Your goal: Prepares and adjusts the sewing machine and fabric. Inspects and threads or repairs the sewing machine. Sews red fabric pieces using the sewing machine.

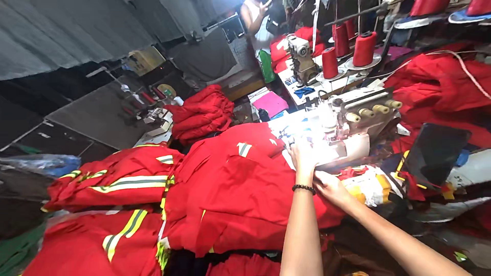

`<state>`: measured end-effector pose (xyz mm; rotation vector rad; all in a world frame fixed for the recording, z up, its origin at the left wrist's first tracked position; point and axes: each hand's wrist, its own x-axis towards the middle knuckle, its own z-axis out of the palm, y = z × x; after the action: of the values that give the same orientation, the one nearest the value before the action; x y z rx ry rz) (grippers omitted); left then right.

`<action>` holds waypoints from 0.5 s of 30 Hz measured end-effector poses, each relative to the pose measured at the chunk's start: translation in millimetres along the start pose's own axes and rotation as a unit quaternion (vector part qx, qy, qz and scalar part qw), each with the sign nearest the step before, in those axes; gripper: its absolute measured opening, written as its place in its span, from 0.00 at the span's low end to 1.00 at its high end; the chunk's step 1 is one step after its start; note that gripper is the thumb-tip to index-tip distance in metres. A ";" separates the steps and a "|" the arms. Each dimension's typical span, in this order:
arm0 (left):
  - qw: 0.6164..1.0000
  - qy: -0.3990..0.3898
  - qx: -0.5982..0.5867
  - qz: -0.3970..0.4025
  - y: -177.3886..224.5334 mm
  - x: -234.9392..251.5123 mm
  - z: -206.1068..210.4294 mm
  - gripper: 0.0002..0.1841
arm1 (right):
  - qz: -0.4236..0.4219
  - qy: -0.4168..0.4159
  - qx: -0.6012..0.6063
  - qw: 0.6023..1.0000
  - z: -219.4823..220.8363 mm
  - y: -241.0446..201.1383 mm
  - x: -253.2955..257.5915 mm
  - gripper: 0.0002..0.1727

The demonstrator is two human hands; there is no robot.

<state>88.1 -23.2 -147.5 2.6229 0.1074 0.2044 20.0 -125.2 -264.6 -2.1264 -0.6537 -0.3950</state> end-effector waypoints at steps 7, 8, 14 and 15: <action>1.000 0.000 0.009 -0.007 0.8 -0.8 3.4 0.23 | -0.030 0.039 -0.016 0.999 1.7 -4.0 -2.0 0.12; 1.000 -0.001 0.008 -0.005 0.5 -1.0 3.4 0.23 | -0.033 0.038 -0.017 0.999 1.4 -4.2 -1.7 0.12; 1.000 -0.007 0.015 -0.001 0.8 -1.0 0.7 0.20 | -0.040 0.048 -0.029 0.998 2.6 -1.8 -1.2 0.12; 1.000 -0.010 0.019 -0.001 0.8 0.5 0.5 0.20 | -0.038 0.049 -0.027 0.998 2.2 -2.2 -1.0 0.12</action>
<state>88.7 -24.0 -147.5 2.6611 0.1086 0.1778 18.0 -122.5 -265.0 -2.1227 -0.6758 -0.5621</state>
